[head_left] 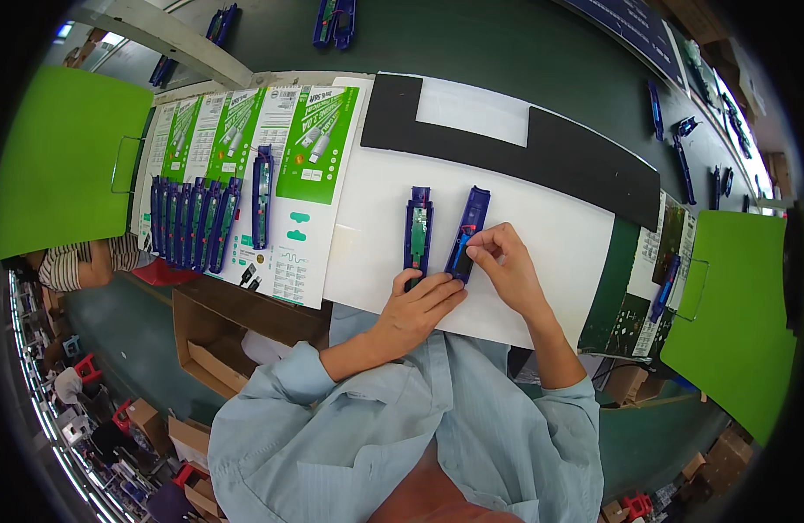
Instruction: The person assembles blue electronic components by hand at a workbench. They repeatedly pick up two halves of a device, align them, and press them together to close the casing. The person then places the assembled unit on the table and repeats the process with new components.
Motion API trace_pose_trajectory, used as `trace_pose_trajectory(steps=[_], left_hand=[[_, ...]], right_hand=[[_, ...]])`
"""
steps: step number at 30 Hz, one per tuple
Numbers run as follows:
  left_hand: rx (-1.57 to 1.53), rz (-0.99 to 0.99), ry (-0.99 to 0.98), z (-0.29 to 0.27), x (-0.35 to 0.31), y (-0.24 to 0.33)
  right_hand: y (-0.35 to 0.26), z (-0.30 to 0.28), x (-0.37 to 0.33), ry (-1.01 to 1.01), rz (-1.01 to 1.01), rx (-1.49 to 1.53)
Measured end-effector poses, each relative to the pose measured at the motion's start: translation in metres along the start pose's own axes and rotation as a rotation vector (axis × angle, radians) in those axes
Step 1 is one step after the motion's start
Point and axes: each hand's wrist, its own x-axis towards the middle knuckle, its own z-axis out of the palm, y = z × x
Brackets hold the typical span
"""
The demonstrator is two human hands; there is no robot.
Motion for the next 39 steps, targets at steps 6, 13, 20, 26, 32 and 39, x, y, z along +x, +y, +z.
trace_pose_trajectory(steps=[6, 13, 20, 26, 32, 39], left_hand=[[-0.016, -0.023, 0.011, 0.002, -0.003, -0.003], [-0.089, -0.027, 0.013, -0.007, 0.001, -0.004], [0.006, -0.089, 0.290, -0.040, 0.057, -0.032], [0.110, -0.019, 0.201, -0.031, 0.069, -0.061], [-0.169, -0.337, 0.271, -0.016, 0.058, -0.051], [-0.374, -0.534, 0.254, -0.012, 0.039, -0.037]], right_hand=[[-0.011, 0.010, 0.000, 0.178, -0.189, -0.189], [-0.024, 0.004, 0.031, 0.038, -0.239, -0.126], [-0.018, 0.016, 0.035, 0.019, -0.263, -0.142], [-0.022, 0.017, 0.032, -0.035, -0.228, -0.076], [-0.015, 0.023, 0.026, 0.065, -0.182, 0.076], [-0.015, 0.022, 0.025, -0.029, -0.088, 0.165]])
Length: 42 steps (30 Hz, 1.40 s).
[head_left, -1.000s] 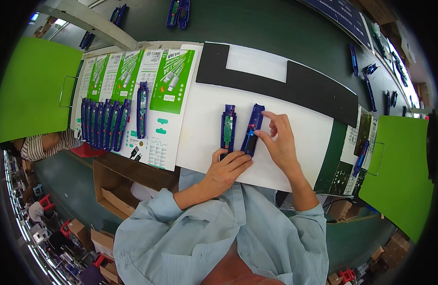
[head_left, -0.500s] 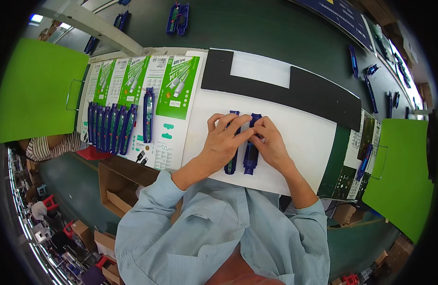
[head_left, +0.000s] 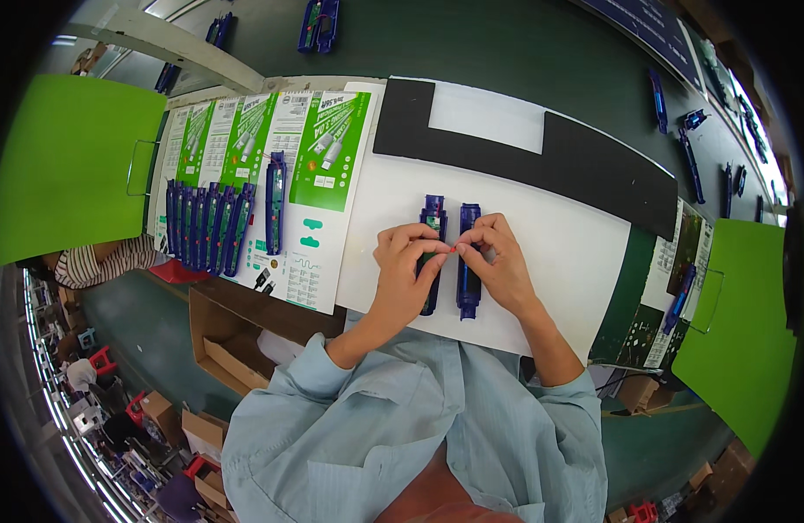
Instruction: The person assembles blue electronic components by hand at a workbench. They repeatedly pick up two halves of a device, align them, and press them together to close the casing. The person then places the assembled unit on the table and repeats the process with new components.
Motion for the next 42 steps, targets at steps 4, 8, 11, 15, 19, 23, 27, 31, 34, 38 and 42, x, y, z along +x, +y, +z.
trace_pose_trajectory(steps=[4, 8, 11, 15, 19, 23, 27, 31, 34, 38, 42], left_hand=[[0.303, 0.101, 0.043, -0.018, -0.020, 0.013], [0.448, 0.197, -0.045, -0.020, -0.034, 0.007], [0.412, 0.229, -0.073, -0.019, -0.032, 0.004], [0.397, 0.315, -0.095, -0.016, -0.025, -0.006], [0.473, 0.410, -0.143, -0.017, -0.026, -0.007], [0.370, 0.396, -0.073, -0.017, -0.032, -0.009], [0.219, 0.444, -0.070, -0.021, -0.059, -0.011], [0.269, 0.561, -0.108, -0.013, -0.070, -0.033], [0.276, 0.576, -0.106, -0.012, -0.071, -0.037], [0.265, 0.558, -0.087, -0.010, -0.072, -0.037], [0.276, 0.562, -0.087, -0.010, -0.073, -0.041]], right_hand=[[-0.002, -0.002, 0.002, -0.037, 0.007, -0.046], [-0.010, 0.004, 0.000, -0.017, -0.201, -0.220], [-0.017, 0.011, 0.001, -0.067, -0.412, -0.317], [-0.009, 0.020, 0.001, -0.176, -0.579, -0.460], [-0.013, 0.021, -0.001, -0.208, -0.595, -0.617], [-0.026, 0.018, 0.002, -0.251, -0.546, -0.575], [-0.031, 0.014, 0.007, -0.327, -0.438, -0.520], [-0.029, 0.018, 0.008, -0.347, -0.427, -0.542], [-0.032, 0.018, 0.012, -0.383, -0.356, -0.557], [-0.030, 0.015, 0.020, -0.473, -0.257, -0.547], [-0.036, 0.015, 0.024, -0.493, -0.243, -0.542]])
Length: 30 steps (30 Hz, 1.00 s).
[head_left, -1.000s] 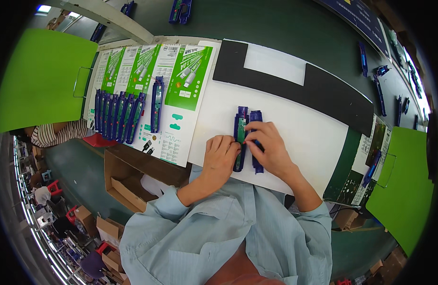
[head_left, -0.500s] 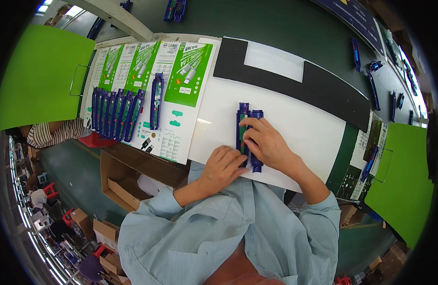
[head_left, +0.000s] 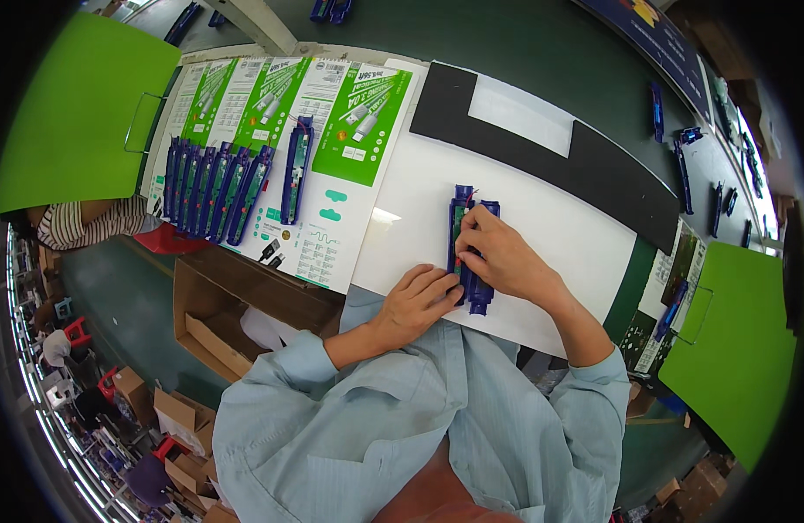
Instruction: The person assembles blue electronic components by hand at a workbench. They repeatedly pick up two halves of a device, align them, and press them together to close the casing. The person then places the assembled unit on the table and repeats the process with new components.
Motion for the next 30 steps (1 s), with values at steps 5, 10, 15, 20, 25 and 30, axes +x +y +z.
trace_pose_trajectory(steps=[5, 10, 15, 20, 25, 30], left_hand=[[0.014, 0.005, -0.014, 0.000, -0.001, -0.001], [0.007, 0.002, -0.013, -0.002, 0.000, -0.001], [0.004, -0.001, -0.038, -0.001, -0.002, -0.002], [0.004, 0.004, -0.019, -0.004, 0.004, -0.002], [0.008, 0.008, 0.019, -0.003, 0.005, -0.002], [0.047, -0.048, -0.117, -0.023, 0.018, 0.000]], right_hand=[[-0.002, -0.004, 0.003, -0.041, 0.016, -0.019], [-0.001, -0.007, 0.006, -0.082, 0.020, -0.022], [0.000, -0.002, 0.004, -0.036, -0.061, -0.047], [0.003, 0.005, -0.004, 0.041, -0.159, -0.025], [0.005, 0.008, -0.011, 0.070, -0.193, -0.030], [-0.008, 0.003, -0.037, 0.267, 0.098, -0.127]])
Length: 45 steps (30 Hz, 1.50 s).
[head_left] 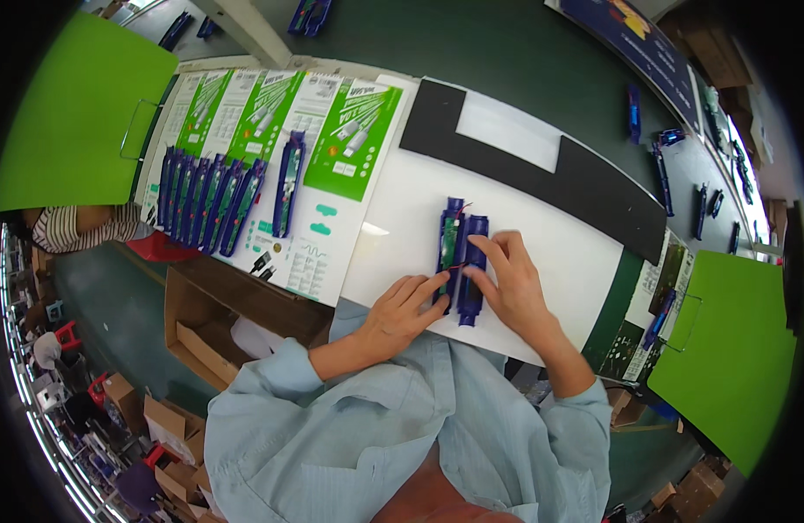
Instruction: The person assembles blue electronic components by hand at a workbench. They repeatedly pick up two halves of a device, align them, and press them together to close the casing. The person then places the assembled unit on the table and repeats the process with new components.
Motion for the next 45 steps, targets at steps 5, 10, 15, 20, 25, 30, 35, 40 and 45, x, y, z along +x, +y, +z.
trace_pose_trajectory(steps=[5, 10, 15, 20, 25, 30, 35, 40, 45], left_hand=[[-0.052, -0.025, -0.150, -0.012, 0.012, 0.009], [0.009, 0.133, -0.104, -0.053, 0.044, 0.018], [0.130, 0.196, 0.048, -0.038, 0.193, -0.060], [0.231, 0.177, 0.124, 0.007, 0.318, -0.156], [0.135, 0.152, 0.209, 0.032, 0.300, -0.099], [0.141, 0.134, -0.005, 0.072, 0.236, -0.058], [0.085, 0.125, -0.046, 0.074, 0.222, -0.051], [0.060, 0.178, -0.021, 0.081, 0.227, -0.038], [0.060, 0.115, -0.032, 0.076, 0.216, -0.047]], right_hand=[[-0.002, 0.022, -0.042, -0.164, 0.146, 0.016], [0.016, -0.040, -0.013, -0.208, 0.112, 0.310], [0.094, -0.105, 0.110, -0.133, 0.028, 0.146], [0.166, -0.139, 0.219, 0.181, 0.164, 0.378], [0.271, -0.187, 0.218, 0.853, 0.387, -0.591], [0.300, -0.191, 0.229, 0.691, 0.467, -0.666], [0.306, -0.193, 0.217, 0.732, 0.618, -0.410], [0.310, -0.208, 0.185, 0.701, 0.549, -0.591], [0.268, -0.235, 0.132, 0.718, 0.527, -0.488]])
